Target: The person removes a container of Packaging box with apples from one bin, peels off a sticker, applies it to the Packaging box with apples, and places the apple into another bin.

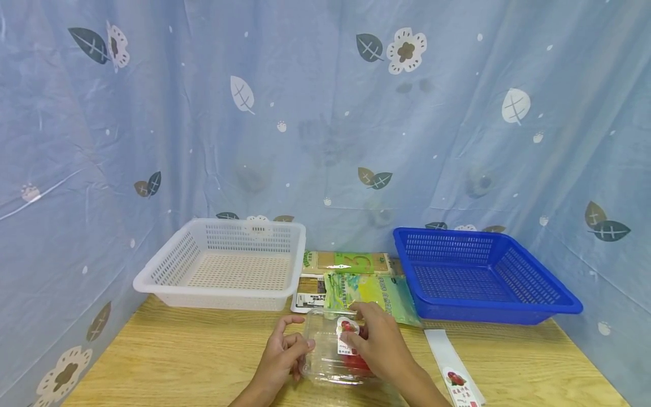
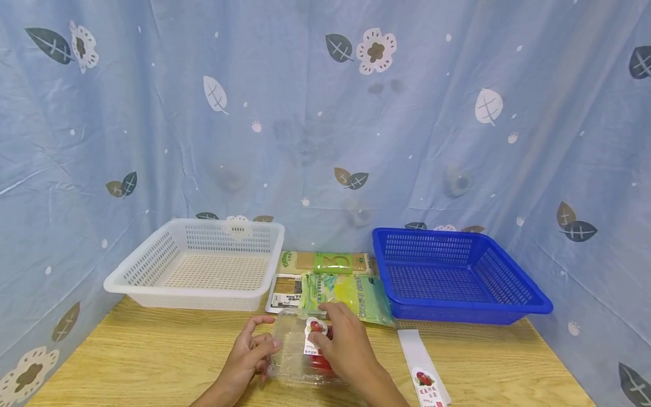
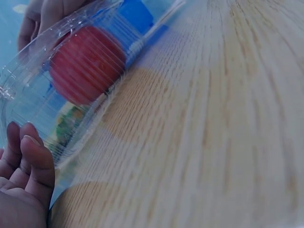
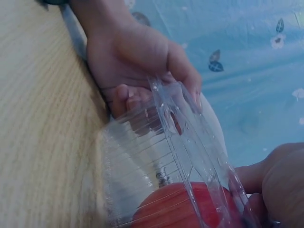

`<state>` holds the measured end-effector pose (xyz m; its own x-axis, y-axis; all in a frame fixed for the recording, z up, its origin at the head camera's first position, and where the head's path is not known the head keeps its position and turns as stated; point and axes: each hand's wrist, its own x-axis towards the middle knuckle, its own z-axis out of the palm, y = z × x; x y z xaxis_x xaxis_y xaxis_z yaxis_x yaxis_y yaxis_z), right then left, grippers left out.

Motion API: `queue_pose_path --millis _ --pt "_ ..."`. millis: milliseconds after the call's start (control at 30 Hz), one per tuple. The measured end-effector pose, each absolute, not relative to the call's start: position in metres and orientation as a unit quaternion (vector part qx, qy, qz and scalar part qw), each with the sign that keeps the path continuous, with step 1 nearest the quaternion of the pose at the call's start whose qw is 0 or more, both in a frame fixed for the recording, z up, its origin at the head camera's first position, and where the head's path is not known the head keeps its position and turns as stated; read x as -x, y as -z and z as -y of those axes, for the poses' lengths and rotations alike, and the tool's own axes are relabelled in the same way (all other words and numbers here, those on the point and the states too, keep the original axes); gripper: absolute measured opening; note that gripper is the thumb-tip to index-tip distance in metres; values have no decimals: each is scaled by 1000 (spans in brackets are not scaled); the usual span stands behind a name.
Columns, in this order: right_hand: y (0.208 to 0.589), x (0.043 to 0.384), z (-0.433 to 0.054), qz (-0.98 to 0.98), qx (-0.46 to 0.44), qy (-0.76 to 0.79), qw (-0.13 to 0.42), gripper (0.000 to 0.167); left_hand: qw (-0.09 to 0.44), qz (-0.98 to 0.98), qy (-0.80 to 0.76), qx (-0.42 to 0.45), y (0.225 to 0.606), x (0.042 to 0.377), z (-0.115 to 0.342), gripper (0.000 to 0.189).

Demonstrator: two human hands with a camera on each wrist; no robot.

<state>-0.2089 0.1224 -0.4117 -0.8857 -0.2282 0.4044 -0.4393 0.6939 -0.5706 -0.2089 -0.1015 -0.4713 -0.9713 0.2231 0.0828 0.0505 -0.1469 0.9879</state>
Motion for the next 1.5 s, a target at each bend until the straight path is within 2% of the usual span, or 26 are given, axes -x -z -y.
queue_pose_path --millis 100,367,633,800,1167,1500 --pt "412 213 -119 919 -156 -322 167 44 55 -650 -751 -105 471 209 102 57" --pt "410 225 -117 930 -118 -302 175 27 51 -648 -752 -111 471 208 100 57" --pt "406 231 -132 927 -84 -334 152 17 53 -647 -753 -110 473 206 99 58" --pt "395 231 -149 916 -77 -359 162 11 58 -645 -754 -108 472 205 99 59" --pt "371 231 -200 874 -35 -409 260 4 58 -646 -753 -113 471 207 101 58" --pt "363 234 -253 831 95 -441 326 18 67 -645 -753 -114 468 207 103 61"
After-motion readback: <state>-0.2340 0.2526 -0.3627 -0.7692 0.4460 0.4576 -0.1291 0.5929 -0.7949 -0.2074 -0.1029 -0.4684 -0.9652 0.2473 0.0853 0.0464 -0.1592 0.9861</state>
